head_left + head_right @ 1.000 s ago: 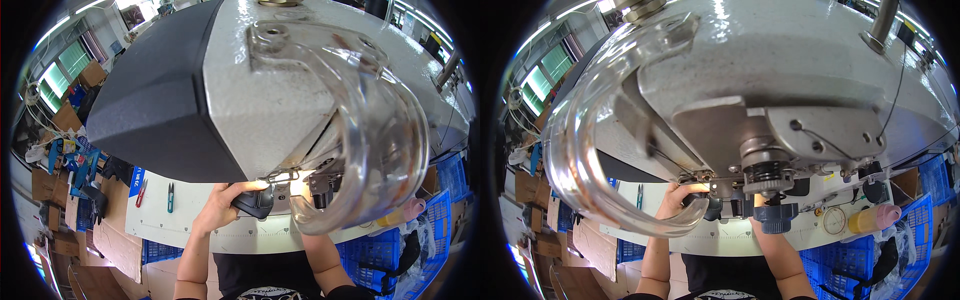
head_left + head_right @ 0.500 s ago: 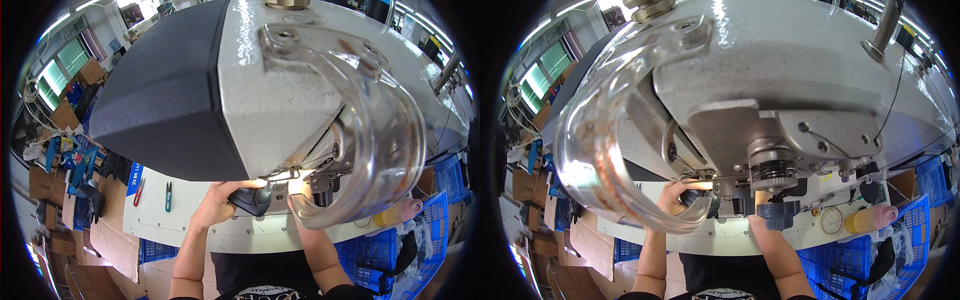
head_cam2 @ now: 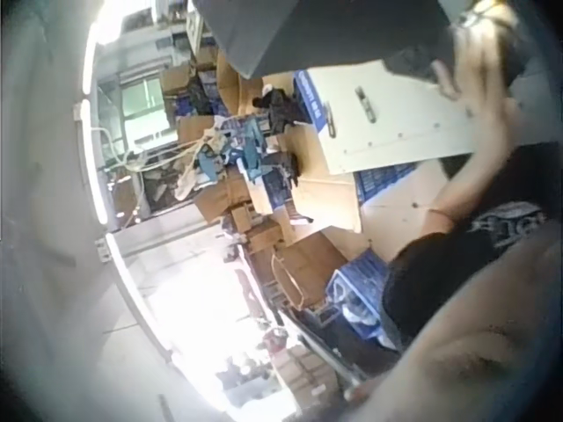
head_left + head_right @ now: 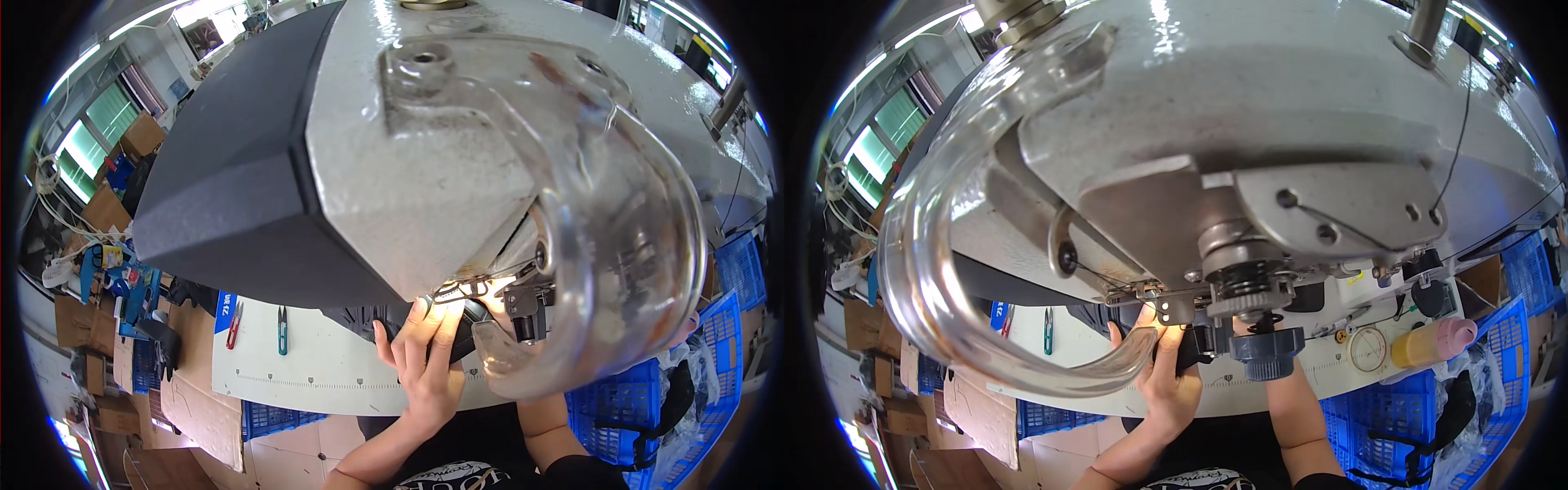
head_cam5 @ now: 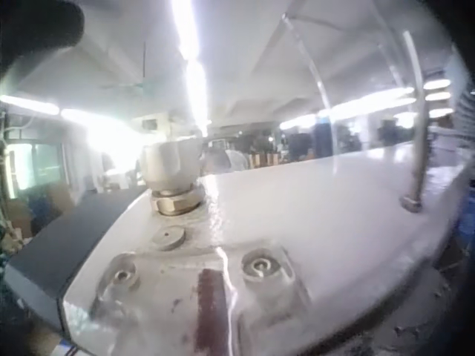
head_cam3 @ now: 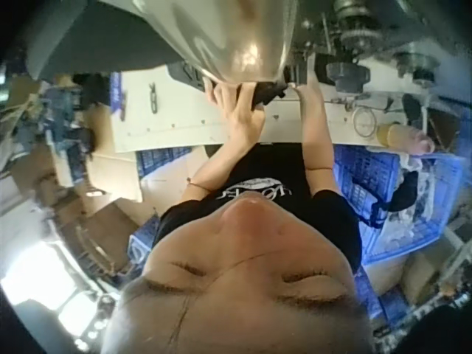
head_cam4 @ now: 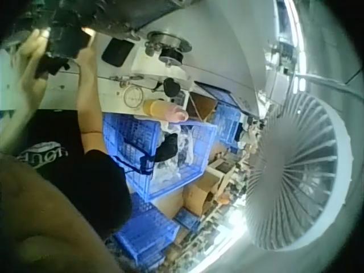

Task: The person stitches a shoe upper component using a sewing machine, trims thread with thread snips, and sews additional seams on the component.

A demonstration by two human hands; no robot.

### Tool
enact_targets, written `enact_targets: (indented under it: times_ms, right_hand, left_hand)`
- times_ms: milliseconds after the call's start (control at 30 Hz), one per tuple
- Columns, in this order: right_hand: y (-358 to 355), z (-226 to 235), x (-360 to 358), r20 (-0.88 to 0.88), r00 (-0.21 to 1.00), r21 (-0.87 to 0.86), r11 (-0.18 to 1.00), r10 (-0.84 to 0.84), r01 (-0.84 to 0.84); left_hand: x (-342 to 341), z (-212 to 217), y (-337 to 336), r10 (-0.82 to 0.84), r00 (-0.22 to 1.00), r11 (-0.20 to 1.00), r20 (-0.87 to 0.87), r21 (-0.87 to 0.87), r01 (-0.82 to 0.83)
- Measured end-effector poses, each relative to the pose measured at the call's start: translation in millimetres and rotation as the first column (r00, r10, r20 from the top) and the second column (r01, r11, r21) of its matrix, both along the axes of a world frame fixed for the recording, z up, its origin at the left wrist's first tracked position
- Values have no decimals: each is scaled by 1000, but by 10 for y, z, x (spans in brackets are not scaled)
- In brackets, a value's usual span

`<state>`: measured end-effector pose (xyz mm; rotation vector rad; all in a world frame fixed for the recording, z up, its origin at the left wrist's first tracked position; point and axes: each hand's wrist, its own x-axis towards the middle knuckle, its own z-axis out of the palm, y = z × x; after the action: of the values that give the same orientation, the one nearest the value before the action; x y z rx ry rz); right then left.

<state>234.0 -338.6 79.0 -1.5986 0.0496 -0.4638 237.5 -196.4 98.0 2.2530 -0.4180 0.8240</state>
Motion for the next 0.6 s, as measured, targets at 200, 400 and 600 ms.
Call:
enact_targets:
  times_ms: [200,400,600]
  right_hand:
    - [-27,-42,46,3,1000,5,1000,-16,16]
    - [-35,-56,164,15,1000,-12,1000,-12,12]
    - [-18,-114,279,27,1000,-37,999,-16,17]
  left_hand:
    - [34,-37,30,8,998,993,60,116,-15]
    - [164,42,236,-111,994,991,9,82,110]
    - [223,86,304,-137,990,990,38,45,135]
